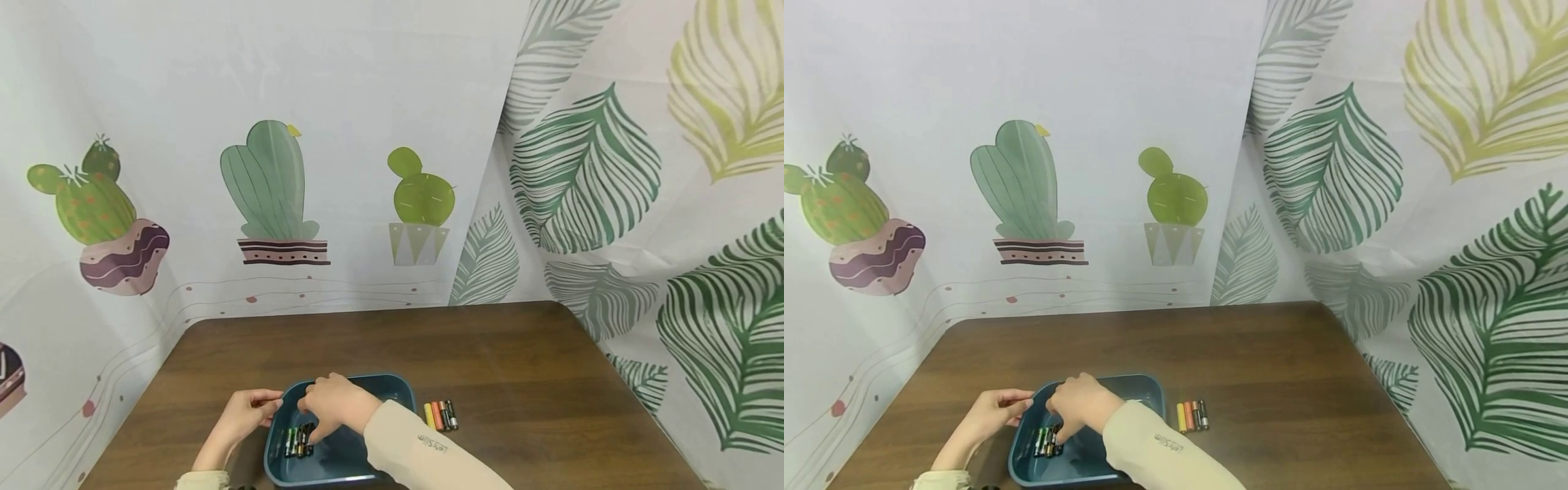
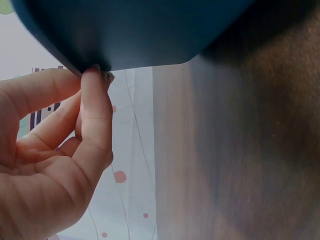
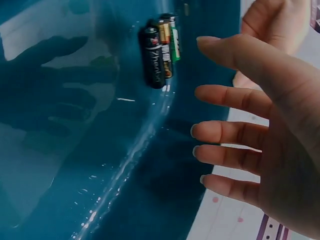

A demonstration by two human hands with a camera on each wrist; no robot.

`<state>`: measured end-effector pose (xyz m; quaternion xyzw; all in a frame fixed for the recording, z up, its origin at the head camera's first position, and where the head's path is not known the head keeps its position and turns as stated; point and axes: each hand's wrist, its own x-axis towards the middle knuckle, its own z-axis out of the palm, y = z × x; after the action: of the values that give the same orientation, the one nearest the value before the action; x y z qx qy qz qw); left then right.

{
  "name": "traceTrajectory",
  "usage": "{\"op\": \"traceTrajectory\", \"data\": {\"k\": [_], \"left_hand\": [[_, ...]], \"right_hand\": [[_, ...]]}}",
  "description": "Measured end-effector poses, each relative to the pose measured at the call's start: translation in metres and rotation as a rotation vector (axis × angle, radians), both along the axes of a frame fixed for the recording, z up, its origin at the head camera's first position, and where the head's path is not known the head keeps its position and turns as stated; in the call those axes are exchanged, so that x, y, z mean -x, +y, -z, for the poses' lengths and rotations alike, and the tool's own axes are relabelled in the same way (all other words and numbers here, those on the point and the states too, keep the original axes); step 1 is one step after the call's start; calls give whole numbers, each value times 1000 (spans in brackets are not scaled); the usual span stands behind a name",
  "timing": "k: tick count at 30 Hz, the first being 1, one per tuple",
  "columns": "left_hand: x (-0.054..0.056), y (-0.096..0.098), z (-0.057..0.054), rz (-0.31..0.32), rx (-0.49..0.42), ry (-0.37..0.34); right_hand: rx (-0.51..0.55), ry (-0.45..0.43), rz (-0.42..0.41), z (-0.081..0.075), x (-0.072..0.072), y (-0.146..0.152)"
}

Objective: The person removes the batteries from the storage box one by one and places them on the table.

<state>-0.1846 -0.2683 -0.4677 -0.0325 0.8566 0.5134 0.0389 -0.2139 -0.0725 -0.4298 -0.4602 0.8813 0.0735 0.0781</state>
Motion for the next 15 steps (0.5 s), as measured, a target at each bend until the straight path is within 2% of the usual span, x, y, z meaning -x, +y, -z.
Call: {"op": "traceTrajectory", "data": {"k": [7,15], "left_hand": [[-1,-1,1,4,-8,0],[-1,-3,1,33,-10,17]], "right_hand": [[-48,34,-9,8,2,-8],[-116,32,-20,13,6,-17]]}}
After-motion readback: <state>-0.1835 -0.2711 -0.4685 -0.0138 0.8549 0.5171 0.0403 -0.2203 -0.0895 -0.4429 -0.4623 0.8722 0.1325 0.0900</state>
